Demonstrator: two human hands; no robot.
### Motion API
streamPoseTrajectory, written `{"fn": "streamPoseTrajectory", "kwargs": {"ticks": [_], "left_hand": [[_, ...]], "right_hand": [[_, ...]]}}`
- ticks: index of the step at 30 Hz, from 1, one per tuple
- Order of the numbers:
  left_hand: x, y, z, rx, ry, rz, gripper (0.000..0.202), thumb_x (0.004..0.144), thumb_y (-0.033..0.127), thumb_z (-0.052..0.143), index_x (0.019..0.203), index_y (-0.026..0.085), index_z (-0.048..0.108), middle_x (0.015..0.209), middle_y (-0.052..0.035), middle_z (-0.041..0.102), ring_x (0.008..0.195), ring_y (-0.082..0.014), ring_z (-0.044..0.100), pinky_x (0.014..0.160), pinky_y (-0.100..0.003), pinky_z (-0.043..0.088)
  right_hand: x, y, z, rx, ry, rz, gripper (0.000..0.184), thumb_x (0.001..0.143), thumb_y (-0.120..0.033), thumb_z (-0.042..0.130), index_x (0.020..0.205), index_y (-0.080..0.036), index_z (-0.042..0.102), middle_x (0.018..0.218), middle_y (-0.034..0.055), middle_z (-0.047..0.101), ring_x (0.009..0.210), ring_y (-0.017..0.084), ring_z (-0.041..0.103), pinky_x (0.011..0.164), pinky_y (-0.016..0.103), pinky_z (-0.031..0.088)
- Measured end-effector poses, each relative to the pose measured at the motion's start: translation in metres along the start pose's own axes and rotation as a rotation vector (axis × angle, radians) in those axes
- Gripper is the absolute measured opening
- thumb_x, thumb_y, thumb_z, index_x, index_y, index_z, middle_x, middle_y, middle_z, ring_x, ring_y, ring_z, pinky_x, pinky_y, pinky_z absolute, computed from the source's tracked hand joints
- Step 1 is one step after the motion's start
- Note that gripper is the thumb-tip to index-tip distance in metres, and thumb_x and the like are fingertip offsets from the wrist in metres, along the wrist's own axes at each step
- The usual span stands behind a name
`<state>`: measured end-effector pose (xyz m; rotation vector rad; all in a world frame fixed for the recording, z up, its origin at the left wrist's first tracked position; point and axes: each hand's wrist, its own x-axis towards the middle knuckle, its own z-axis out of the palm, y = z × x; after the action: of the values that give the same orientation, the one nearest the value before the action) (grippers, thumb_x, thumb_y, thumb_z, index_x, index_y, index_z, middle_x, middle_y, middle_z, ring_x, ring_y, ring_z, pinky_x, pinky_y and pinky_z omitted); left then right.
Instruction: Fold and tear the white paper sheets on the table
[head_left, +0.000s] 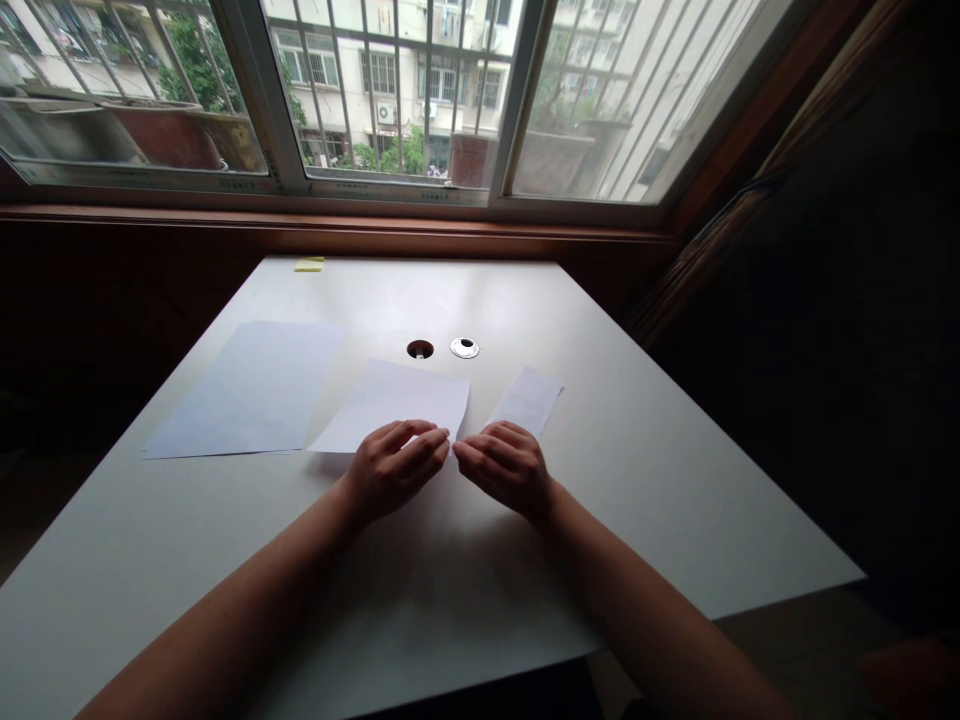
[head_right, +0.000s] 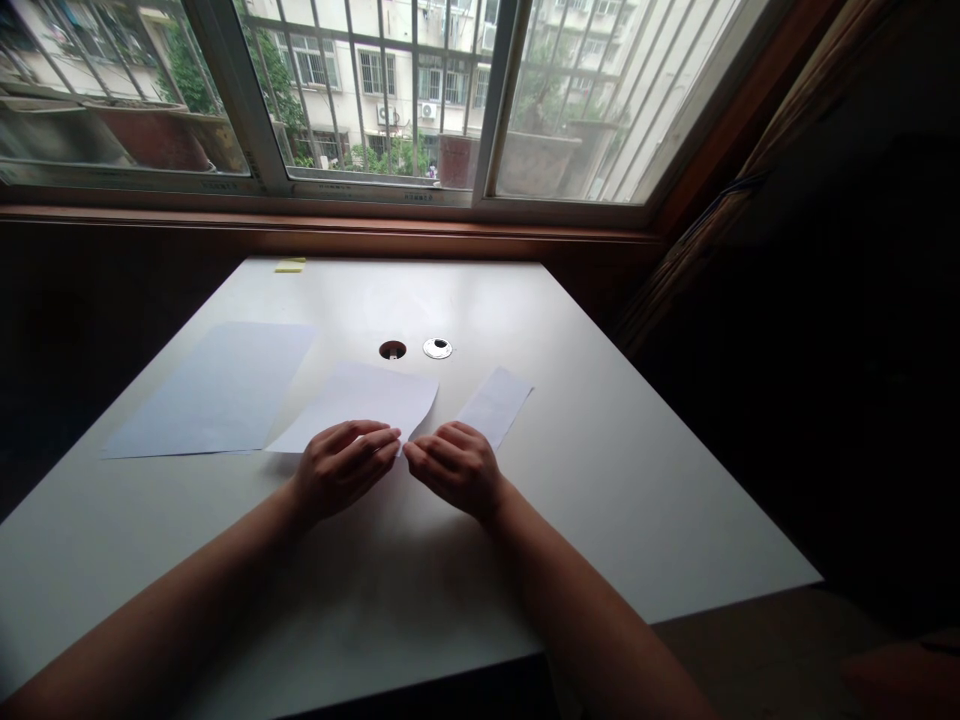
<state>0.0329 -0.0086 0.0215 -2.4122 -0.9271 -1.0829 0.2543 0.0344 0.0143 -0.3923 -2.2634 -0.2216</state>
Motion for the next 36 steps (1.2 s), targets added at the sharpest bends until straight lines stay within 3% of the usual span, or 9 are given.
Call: {"fn": "streamPoseTrajectory", "kwargs": {"ticks": [6,17,36], "left_hand": [[-0.0004,0.0018,0.0004,-0.054,0.024,-0.051,0.018,0.090,0.010,0.063,0.106,0.019,0.063,0.096,-0.0030,0.072,0.091,-0.0167,0.069,0.079,-0.030,0.057],[-0.0039,0.0006,0.0029,-0.048,0.022,-0.048,0.022,0.088,0.009,0.065,0.108,0.019,0.062,0.099,-0.0033,0.073,0.093,-0.0179,0.069,0.080,-0.032,0.057],[-0.0063,0.0030,0.0077,-0.100,0.034,-0.106,0.022,0.088,0.012,0.064,0.110,0.018,0.062,0.096,-0.0063,0.070,0.087,-0.0173,0.068,0.078,-0.030,0.057]], "right_hand": [[-0.0008,0.0002,0.0006,0.000,0.022,0.018,0.028,0.085,-0.013,0.069,0.110,-0.023,0.061,0.085,0.0001,0.072,0.072,0.014,0.061,0.068,0.031,0.047],[-0.0019,0.0018,0.0015,0.007,0.019,0.023,0.036,0.085,-0.013,0.070,0.118,-0.024,0.061,0.093,0.0012,0.074,0.071,0.014,0.061,0.067,0.032,0.046],[0.0016,-0.0040,0.0059,-0.022,0.019,0.009,0.021,0.085,-0.012,0.069,0.102,-0.021,0.062,0.073,-0.0014,0.066,0.065,0.012,0.057,0.063,0.029,0.044]]}}
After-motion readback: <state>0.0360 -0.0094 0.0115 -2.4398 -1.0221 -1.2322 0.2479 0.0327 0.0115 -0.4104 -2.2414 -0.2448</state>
